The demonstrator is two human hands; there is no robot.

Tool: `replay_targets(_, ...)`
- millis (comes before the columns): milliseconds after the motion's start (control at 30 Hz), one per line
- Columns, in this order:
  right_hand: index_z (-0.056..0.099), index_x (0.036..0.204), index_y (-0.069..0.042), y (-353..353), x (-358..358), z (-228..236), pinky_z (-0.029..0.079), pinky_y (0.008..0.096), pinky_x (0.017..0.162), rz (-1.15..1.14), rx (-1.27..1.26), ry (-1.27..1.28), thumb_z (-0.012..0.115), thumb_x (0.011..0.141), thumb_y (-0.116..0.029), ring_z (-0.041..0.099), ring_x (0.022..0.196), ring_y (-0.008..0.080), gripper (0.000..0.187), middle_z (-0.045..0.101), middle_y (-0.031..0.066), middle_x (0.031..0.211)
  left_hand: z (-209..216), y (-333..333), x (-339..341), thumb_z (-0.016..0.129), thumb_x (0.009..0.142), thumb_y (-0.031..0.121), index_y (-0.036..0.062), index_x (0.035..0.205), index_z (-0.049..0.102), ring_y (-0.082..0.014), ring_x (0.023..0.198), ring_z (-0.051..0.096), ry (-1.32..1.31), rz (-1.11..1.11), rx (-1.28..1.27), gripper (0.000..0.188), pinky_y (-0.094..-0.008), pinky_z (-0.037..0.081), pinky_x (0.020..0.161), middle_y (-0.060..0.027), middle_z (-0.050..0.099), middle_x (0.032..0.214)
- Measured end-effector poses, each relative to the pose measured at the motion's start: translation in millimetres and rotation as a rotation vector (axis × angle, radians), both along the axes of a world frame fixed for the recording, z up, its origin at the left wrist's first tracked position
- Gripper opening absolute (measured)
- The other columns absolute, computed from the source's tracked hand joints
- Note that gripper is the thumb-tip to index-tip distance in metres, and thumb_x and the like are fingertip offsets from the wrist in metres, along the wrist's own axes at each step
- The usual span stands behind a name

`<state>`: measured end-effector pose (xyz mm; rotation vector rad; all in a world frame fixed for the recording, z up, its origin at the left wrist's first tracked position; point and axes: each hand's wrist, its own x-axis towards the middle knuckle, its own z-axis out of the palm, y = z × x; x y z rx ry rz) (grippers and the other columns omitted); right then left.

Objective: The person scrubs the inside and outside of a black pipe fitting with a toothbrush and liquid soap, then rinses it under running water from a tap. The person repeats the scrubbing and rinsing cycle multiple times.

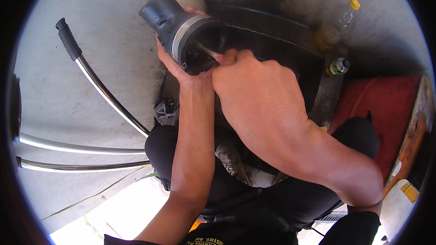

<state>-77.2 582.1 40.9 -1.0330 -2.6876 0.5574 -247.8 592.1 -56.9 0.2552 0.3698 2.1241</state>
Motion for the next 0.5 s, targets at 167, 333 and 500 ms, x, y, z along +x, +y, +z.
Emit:
replay_targets(167, 0.073, 0.115, 0.005, 18, 7, 1, 0.054, 0.0526, 0.07, 0.061, -0.061, 0.086, 0.065, 0.098, -0.008, 0.069, 0.079, 0.0456, 0.022, 0.067, 0.0228, 0.084, -5, -6, -6, 0.045, 0.106, 0.057, -0.0026, 0.126, 0.062, -0.0299, 0.104, 0.071, 0.012, -0.02, 0.064, 0.065, -0.0432, 0.061, 0.093, -0.0176, 0.071, 0.112)
replay_targets(333, 0.072, 0.108, 0.005, 5, 1, 4, 0.056, 0.0512, 0.069, 0.002, 0.068, 0.093, 0.067, 0.094, -0.005, 0.071, 0.078, 0.0438, 0.018, 0.069, 0.0218, 0.085, -24, -4, -19, 0.059, 0.099, 0.058, -0.0024, 0.142, 0.053, -0.0318, 0.119, 0.067, 0.128, -0.052, 0.151, 0.074, -0.0462, 0.057, 0.105, -0.0165, 0.065, 0.128)
replay_targets(500, 0.07, 0.098, 0.004, 6, 8, 5, 0.064, 0.0435, 0.066, 0.109, 0.025, 0.071, 0.07, 0.087, -0.004, 0.078, 0.078, 0.0367, 0.014, 0.073, 0.0188, 0.088, -25, -1, -20, 0.055, 0.1, 0.06, 0.0002, 0.142, 0.054, -0.0316, 0.119, 0.067, 0.046, -0.105, 0.193, 0.073, -0.0466, 0.058, 0.103, -0.0154, 0.066, 0.128)
